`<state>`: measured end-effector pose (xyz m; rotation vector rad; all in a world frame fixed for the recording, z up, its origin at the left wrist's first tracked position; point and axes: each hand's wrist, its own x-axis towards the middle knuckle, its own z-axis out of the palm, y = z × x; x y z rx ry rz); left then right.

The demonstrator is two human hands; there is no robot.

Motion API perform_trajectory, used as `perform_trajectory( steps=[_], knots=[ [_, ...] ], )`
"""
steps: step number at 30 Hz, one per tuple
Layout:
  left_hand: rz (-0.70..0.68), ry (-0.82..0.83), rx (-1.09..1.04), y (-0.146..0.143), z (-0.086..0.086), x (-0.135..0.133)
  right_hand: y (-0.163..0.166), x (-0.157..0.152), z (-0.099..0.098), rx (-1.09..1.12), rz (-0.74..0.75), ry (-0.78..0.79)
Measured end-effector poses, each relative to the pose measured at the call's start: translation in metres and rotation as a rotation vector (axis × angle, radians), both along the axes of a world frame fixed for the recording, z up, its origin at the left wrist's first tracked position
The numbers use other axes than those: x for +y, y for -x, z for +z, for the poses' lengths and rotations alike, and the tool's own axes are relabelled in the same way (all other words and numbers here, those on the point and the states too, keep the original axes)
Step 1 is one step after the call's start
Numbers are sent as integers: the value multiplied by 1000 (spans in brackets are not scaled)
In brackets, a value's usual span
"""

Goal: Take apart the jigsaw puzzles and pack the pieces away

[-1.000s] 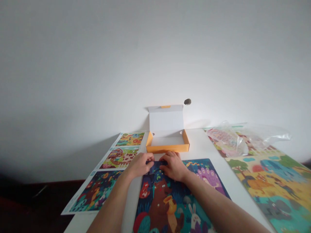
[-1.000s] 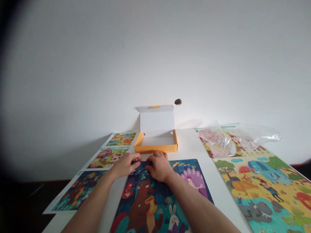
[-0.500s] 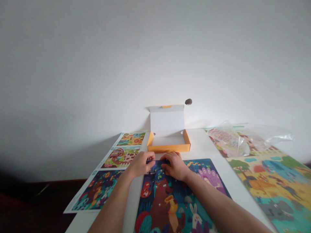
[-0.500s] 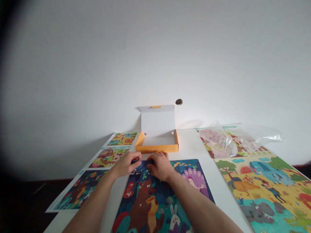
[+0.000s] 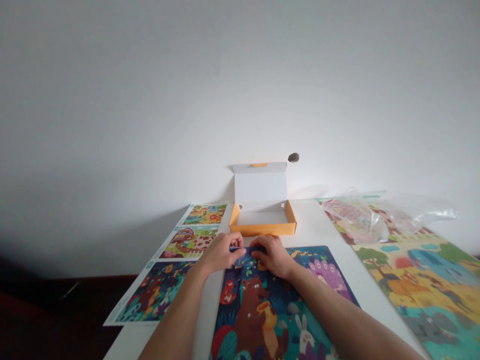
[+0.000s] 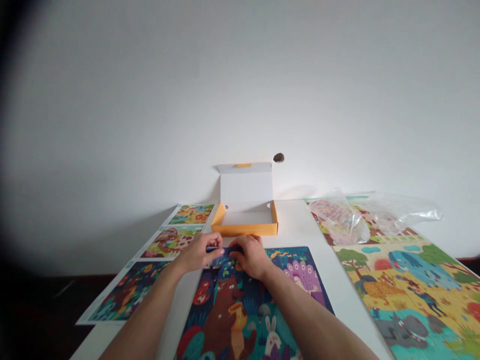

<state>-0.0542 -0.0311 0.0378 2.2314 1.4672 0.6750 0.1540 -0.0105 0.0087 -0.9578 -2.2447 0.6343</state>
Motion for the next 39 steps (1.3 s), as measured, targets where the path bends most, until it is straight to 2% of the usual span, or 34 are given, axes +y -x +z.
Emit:
perform_trajectory(
  steps=[7, 25, 34, 39],
  knots=[
    [-67, 75, 0, -2, -2, 0, -1, -2, 2, 26, 28, 12],
    [-131, 63, -69, 0, -5, 2, -3, -6, 7, -92, 39, -47],
    [-164, 52, -83, -1, -4, 2, -3, -3, 0, -149, -12, -73],
    [-175, 45, -112, 0, -4, 3, -4, -4, 1, -162, 11, -65]
  ],
)
